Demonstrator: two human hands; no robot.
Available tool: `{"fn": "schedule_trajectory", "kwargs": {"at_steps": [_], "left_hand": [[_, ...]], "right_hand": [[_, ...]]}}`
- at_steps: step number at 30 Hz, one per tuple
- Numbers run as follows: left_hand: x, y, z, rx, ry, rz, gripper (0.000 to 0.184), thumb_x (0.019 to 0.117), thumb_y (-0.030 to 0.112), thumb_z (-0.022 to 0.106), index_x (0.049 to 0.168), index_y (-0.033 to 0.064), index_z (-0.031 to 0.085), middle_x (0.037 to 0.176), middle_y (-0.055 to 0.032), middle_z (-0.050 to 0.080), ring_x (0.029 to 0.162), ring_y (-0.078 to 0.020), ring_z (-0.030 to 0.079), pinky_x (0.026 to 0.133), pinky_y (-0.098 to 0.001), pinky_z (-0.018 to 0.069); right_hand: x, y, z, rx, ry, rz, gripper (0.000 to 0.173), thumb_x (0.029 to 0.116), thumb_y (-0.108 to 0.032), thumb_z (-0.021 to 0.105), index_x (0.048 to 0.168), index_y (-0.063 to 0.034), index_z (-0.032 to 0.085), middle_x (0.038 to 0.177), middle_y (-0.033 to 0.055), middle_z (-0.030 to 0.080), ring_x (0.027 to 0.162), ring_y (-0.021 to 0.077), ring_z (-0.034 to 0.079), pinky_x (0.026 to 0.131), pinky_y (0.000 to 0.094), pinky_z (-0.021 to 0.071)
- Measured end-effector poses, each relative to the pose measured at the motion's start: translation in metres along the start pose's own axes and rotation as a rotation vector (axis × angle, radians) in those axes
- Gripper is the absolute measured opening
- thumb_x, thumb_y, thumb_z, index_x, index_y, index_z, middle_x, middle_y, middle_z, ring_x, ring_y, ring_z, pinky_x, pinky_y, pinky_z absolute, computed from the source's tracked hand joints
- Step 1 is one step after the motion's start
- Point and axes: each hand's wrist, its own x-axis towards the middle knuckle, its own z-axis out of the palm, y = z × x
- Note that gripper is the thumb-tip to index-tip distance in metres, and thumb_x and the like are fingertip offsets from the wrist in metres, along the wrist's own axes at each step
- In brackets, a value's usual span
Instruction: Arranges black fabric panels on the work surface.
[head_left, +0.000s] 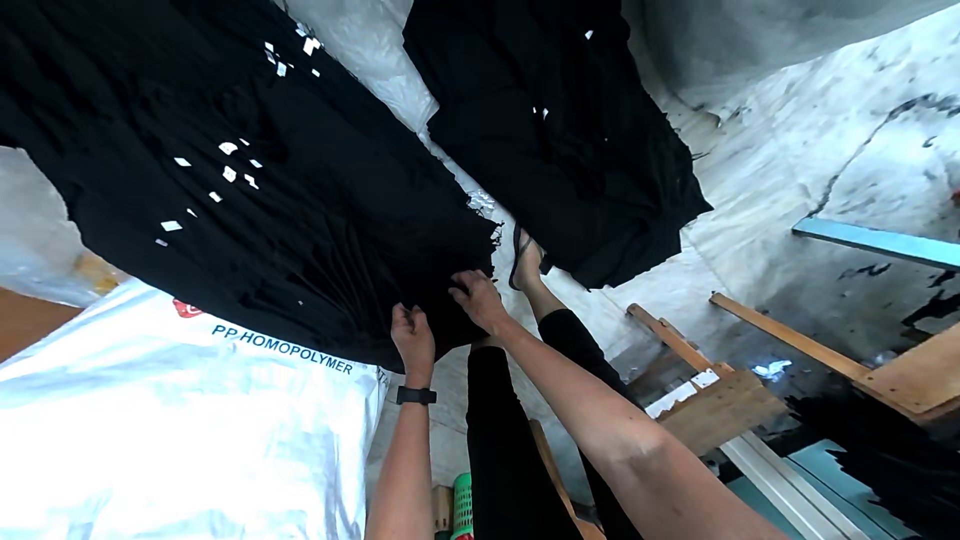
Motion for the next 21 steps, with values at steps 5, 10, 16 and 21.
{"fn": "schedule_trajectory", "kwargs": {"at_steps": [5, 10, 16, 21], "left_hand": [[-0.005, 0.010, -0.001, 0.148, 0.030, 0.053, 0.025, 0.1007, 0.003, 0.056, 0.120, -0.0136, 0.056, 0.094, -0.0179, 0.065, 0.082, -0.0156, 0.064, 0.078, -0.0318, 0.0550], [-0.006, 0.040, 0.021, 0.310, -0.011, 0.210, 0.028, 0.1003, 0.010, 0.060, 0.119, -0.0107, 0.061, 0.109, -0.0246, 0.064, 0.088, -0.0274, 0.066, 0.079, -0.0408, 0.0566], [0.045, 0.056, 0.071, 0.356, -0.112, -0.202, 0.057, 0.0983, 0.050, 0.064, 0.118, -0.0033, 0.063, 0.101, -0.0218, 0.068, 0.092, -0.0341, 0.065, 0.083, -0.0543, 0.0528], [0.050, 0.051, 0.075, 0.334, -0.073, -0.190, 0.028, 0.1034, 0.022, 0.059, 0.100, -0.0056, 0.063, 0.088, -0.0192, 0.062, 0.078, -0.0279, 0.059, 0.072, -0.0471, 0.0496]], "right_hand": [[-0.022, -0.012, 0.015, -0.017, -0.106, -0.117, 0.027, 0.1013, -0.005, 0.056, 0.122, 0.0032, 0.071, 0.122, 0.0247, 0.068, 0.121, 0.0407, 0.062, 0.106, 0.0538, 0.0473], [-0.043, -0.017, 0.023, -0.090, -0.361, -0.188, 0.043, 0.1053, -0.020, 0.050, 0.138, 0.0069, 0.058, 0.141, 0.0277, 0.057, 0.133, 0.0430, 0.051, 0.113, 0.0519, 0.0380], [-0.056, -0.043, -0.001, -0.046, -0.461, 0.067, 0.043, 0.1044, -0.013, 0.054, 0.142, 0.0067, 0.053, 0.149, 0.0256, 0.050, 0.140, 0.0353, 0.047, 0.118, 0.0428, 0.0354], [-0.046, 0.000, 0.004, 0.215, -0.155, -0.044, 0.029, 0.0987, 0.003, 0.052, 0.120, 0.0088, 0.070, 0.125, 0.0253, 0.068, 0.121, 0.0335, 0.064, 0.108, 0.0454, 0.0468]]}}
